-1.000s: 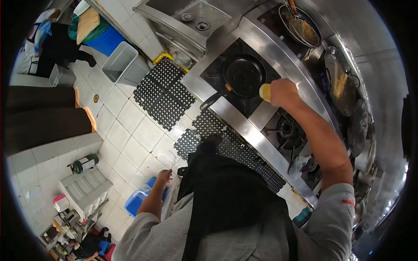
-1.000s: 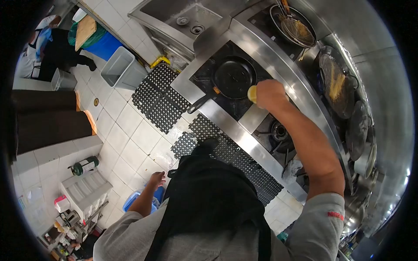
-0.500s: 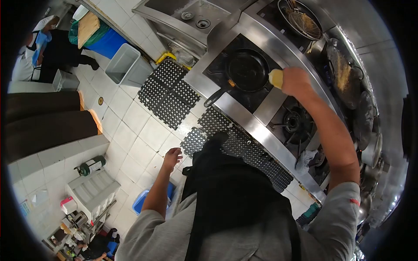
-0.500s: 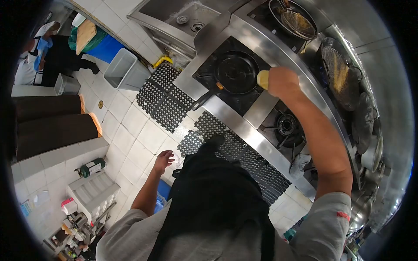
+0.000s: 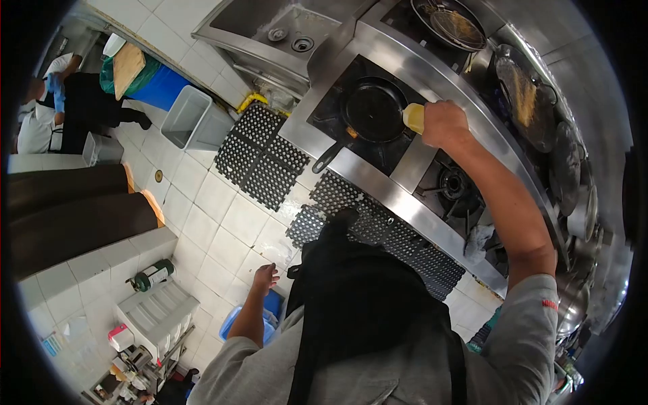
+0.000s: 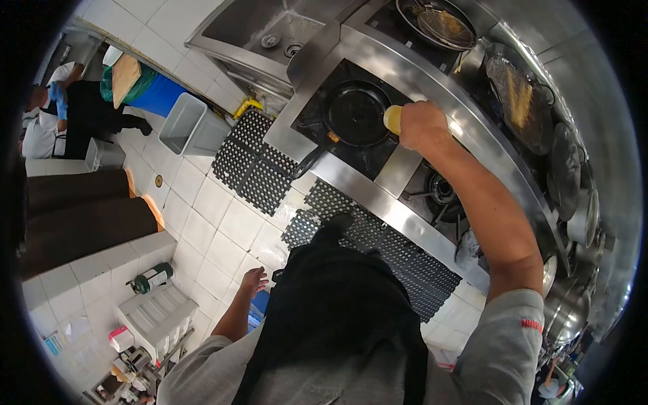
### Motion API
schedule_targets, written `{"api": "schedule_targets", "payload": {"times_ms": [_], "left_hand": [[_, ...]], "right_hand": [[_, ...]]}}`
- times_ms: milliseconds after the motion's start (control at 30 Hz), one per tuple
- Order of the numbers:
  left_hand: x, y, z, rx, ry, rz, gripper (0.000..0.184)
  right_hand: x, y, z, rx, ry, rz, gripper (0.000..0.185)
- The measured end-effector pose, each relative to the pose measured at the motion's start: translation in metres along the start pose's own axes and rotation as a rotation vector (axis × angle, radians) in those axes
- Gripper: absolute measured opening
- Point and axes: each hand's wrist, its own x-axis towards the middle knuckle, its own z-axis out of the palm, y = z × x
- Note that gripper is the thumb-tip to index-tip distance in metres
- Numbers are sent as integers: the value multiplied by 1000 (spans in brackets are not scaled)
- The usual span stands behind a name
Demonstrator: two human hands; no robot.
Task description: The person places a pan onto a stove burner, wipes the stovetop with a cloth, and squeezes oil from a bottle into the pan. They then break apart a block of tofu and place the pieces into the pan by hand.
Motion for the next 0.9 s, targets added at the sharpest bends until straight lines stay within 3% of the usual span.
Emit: {"api": "schedule_targets", "payload": {"times_ms": [167, 267, 300, 400, 467, 533, 633, 767, 833, 900], "left_hand": [[-4, 24, 2, 14, -56, 82, 49], [5, 46, 7, 45, -98, 134, 51], [4, 56, 11, 58, -104, 153, 50], [1, 85, 25, 125, -178, 242, 47], [-3, 108, 42, 234, -256, 283, 47], [-25, 137, 74, 343, -340, 419, 44], [-77, 181, 144, 383, -561, 612, 37], [-204, 214, 256, 610, -926, 972, 72], [-225, 200, 308, 749, -1067, 1129, 96], [-275, 173, 355, 931, -1245, 1164, 97]], "right_hand": [[-5, 3, -4, 114, -95, 39, 36], [-19, 9, 19, 500, -27, 121, 47], [-10, 16, 58, 662, 19, 116, 57], [-11, 5, 144, 1406, 48, 208, 56], [-43, -20, 136, 1774, 175, 190, 58], [-76, -25, 122, 1935, 217, -5, 70], [-134, -31, 129, 1836, 460, 133, 75], [-255, -14, 127, 1817, 509, 199, 77], [-326, 1, 119, 1846, 519, 260, 79], [-393, 5, 134, 1833, 661, 341, 76]]}}
